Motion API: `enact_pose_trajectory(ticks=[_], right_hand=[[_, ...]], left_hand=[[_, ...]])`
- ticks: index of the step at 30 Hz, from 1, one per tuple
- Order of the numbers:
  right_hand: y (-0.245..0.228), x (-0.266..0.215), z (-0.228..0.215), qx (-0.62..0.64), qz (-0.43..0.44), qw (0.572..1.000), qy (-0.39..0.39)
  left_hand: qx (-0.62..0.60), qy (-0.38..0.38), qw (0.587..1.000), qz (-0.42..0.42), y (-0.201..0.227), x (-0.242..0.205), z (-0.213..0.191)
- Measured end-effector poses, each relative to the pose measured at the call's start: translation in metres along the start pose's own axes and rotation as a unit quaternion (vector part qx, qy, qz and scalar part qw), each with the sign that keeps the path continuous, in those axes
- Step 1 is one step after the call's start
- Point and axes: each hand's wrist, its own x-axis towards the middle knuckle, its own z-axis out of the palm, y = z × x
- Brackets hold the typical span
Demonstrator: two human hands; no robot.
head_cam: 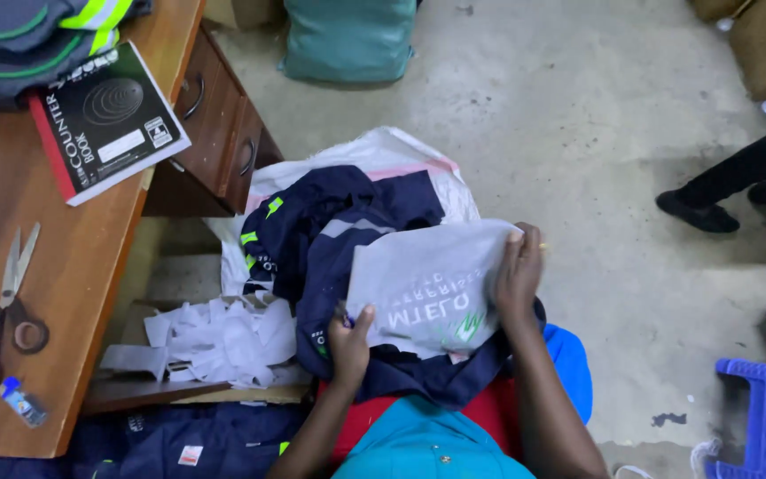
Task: The person holds a dark blue jacket with reflective stripes and a logo, then uses a pair of scissors to cut a white paper pattern attached to the garment. The person continues to cut along the pattern's edge while holding the jacket steady on their lap.
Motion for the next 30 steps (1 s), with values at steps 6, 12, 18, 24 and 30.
enact_pose_trajectory(ticks=[6,12,18,24,30], right_hand=[[0.0,-0.051,-0.02,0.061,0.199,0.948,-0.239],[0.043,-0.094,-0.061,-0.065,0.261,0.936,-0.226],[0.017,-0.117,-0.064,-0.151,0.288,0.901,-0.288],[-0.05,-0.156,-0.067,-0.121,-0.019,0.948,-0.294],[0.038,-0.191,-0.016,-0.19,-0.196,0.901,-0.337]], left_hand=[[-0.018,-0.061,0.997,-0.039,-0.026,0.01,-0.033],[-0.137,-0.065,0.976,-0.158,0.007,0.011,-0.036],[-0.042,-0.042,0.991,-0.12,0.096,-0.04,-0.009],[-0.036,-0.079,0.977,-0.195,0.046,-0.055,-0.04],[0.006,-0.083,0.983,-0.162,-0.007,-0.048,-0.049]])
